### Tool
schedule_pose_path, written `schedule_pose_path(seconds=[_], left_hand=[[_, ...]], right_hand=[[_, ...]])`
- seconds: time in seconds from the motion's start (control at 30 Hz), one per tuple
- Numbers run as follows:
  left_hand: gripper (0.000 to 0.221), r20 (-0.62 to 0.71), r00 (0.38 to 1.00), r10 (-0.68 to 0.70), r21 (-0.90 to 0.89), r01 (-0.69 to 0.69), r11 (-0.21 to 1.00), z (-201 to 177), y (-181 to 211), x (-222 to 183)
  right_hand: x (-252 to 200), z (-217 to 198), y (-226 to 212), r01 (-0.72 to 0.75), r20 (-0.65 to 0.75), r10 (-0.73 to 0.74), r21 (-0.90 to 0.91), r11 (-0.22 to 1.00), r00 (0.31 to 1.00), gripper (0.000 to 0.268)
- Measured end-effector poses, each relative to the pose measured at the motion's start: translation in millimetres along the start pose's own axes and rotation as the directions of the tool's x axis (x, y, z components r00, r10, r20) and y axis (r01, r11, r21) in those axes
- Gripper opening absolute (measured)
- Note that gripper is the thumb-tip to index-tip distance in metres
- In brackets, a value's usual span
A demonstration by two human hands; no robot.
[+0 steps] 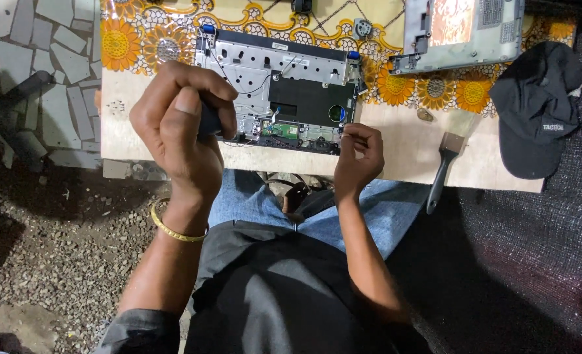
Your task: Disassembling a laptop by removing screws with a screwdriver and disconnecting internal ribbon cables.
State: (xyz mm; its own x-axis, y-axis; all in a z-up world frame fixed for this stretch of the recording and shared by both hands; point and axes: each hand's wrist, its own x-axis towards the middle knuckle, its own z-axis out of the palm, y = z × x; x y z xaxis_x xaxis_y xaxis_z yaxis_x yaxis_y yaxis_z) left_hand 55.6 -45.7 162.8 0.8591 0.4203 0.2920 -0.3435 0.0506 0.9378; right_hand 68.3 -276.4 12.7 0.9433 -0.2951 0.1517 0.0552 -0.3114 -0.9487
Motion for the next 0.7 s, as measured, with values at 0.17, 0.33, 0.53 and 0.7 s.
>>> schedule_pose_path(seconds=[0.17, 0.33, 0.53, 0.7], left_hand=[[0.032, -0.038, 0.999, 0.006, -0.013, -0.006, 1.000, -4, -2, -1], [0.035, -0.034, 0.999, -0.029, -0.022, 0.028, 0.999, -5, -1, 1], [0.039, 0.013, 1.000, 0.022, 0.047, -0.022, 0.999, -3, -9, -4], [0.034, 0.556, 0.817, 0.152, 0.232, -0.329, 0.915, -11, 28, 7]], right_hand=[[0, 0, 2, -0.005, -0.003, 0.005, -0.050, 0.999, 1.000, 0.022], [0, 1, 1, -0.004, -0.006, 0.004, -0.043, 0.999, 1.000, 0.021], [0, 0, -1, -0.004, -0.010, 0.003, -0.026, 1.000, 1.000, 0.021], [2, -4, -1, 0.002, 0.037, -0.001, -0.026, 1.000, 0.999, 0.018]])
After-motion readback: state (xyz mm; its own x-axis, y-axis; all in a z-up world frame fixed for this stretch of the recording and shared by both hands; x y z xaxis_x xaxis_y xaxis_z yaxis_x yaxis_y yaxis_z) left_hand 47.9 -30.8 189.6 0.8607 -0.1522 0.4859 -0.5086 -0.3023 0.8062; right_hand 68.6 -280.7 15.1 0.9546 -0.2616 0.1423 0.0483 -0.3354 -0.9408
